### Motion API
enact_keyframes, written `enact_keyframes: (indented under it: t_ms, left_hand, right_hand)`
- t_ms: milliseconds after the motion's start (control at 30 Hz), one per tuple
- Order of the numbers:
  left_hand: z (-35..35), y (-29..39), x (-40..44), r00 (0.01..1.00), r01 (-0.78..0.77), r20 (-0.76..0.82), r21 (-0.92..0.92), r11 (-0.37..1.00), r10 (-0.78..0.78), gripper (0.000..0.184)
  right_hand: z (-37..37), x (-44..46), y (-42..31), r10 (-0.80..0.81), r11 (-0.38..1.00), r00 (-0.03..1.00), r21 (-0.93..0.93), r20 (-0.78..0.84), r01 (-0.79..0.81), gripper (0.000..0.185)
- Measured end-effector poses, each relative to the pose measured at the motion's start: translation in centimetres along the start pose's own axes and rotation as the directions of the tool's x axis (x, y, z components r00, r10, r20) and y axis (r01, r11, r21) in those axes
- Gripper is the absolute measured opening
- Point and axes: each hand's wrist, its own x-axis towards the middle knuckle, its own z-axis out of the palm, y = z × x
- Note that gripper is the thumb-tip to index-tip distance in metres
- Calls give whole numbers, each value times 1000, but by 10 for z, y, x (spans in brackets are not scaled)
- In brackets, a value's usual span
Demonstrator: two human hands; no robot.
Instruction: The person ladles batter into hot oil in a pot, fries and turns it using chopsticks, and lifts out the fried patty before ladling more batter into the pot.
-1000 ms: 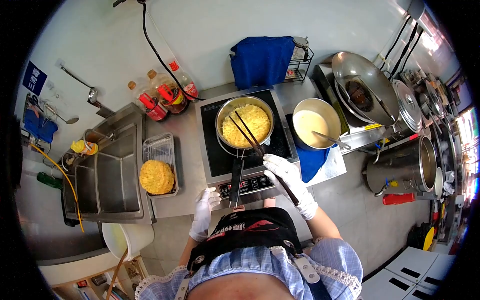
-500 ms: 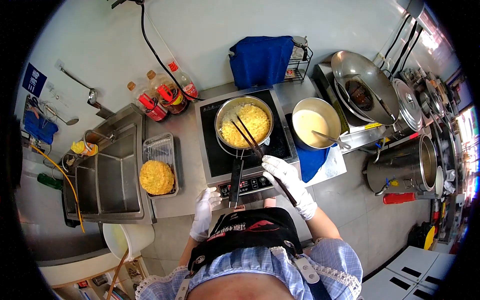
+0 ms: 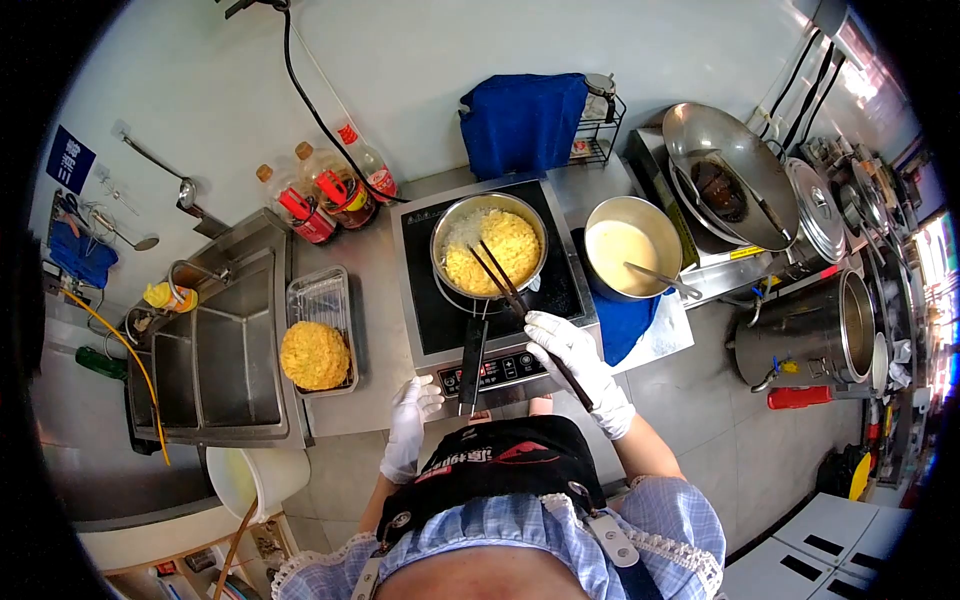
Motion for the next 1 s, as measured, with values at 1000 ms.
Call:
enact_keyframes:
  t_ms: [1000]
  left_hand:
    - [-2,-4,5,1000,12,-5,-6,1000,-12,34]
  right_hand:
    - [-2,4,-1,7,1000,1000,-6,24,-6,29]
